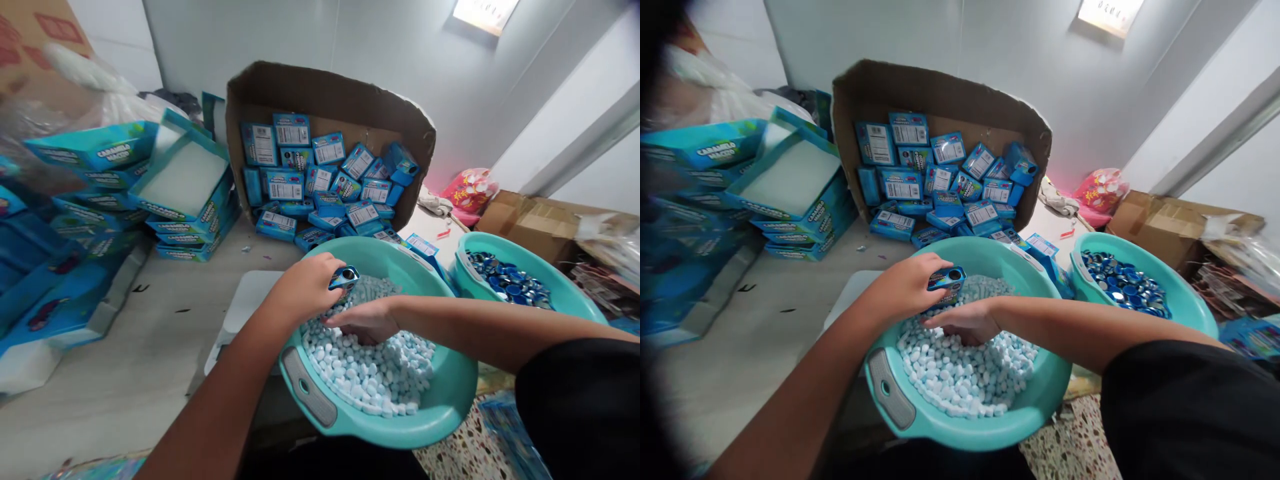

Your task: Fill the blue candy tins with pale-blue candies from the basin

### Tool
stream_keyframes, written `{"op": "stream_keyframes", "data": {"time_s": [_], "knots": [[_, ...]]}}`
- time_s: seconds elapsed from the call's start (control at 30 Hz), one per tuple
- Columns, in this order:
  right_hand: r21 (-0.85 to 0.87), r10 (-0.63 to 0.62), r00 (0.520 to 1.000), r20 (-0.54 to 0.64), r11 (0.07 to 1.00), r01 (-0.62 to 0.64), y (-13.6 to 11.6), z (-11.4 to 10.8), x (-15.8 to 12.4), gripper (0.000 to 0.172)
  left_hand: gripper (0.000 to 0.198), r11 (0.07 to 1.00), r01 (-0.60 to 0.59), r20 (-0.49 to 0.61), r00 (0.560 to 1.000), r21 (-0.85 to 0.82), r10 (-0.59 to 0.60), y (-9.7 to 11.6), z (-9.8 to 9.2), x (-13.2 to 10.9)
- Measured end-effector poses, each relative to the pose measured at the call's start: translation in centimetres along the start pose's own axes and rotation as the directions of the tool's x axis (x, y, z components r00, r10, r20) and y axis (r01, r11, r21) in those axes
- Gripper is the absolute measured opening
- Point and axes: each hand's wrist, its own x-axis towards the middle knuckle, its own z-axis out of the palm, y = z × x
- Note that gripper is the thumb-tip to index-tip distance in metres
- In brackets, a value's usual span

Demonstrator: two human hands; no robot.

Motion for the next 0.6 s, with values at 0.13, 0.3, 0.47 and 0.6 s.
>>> {"op": "stream_keyframes", "data": {"time_s": [0.13,0.3,0.47,0.6], "knots": [[0.045,0.013,0.999,0.029,0.999,-0.014,0.2,-0.2,1.2,0.041,0.042,1.000,0.006,0.009,1.000,-0.005,-0.006,0.0,0.1,-0.1],[0.110,-0.040,0.999,-0.023,0.993,0.043,0.5,0.2,1.7,0.036,0.044,1.000,0.000,0.013,1.000,0.000,0.000,-0.1,0.2,0.0],[0.088,-0.038,0.998,-0.043,0.995,0.042,0.1,0.7,1.3,0.037,0.042,1.000,0.003,0.028,1.000,0.000,-0.003,-0.1,0.1,0.0],[0.054,-0.071,0.997,-0.012,0.996,0.071,-0.4,0.6,0.6,0.036,0.041,1.000,0.006,0.023,1.000,0.010,-0.006,-0.1,0.1,0.0]]}}
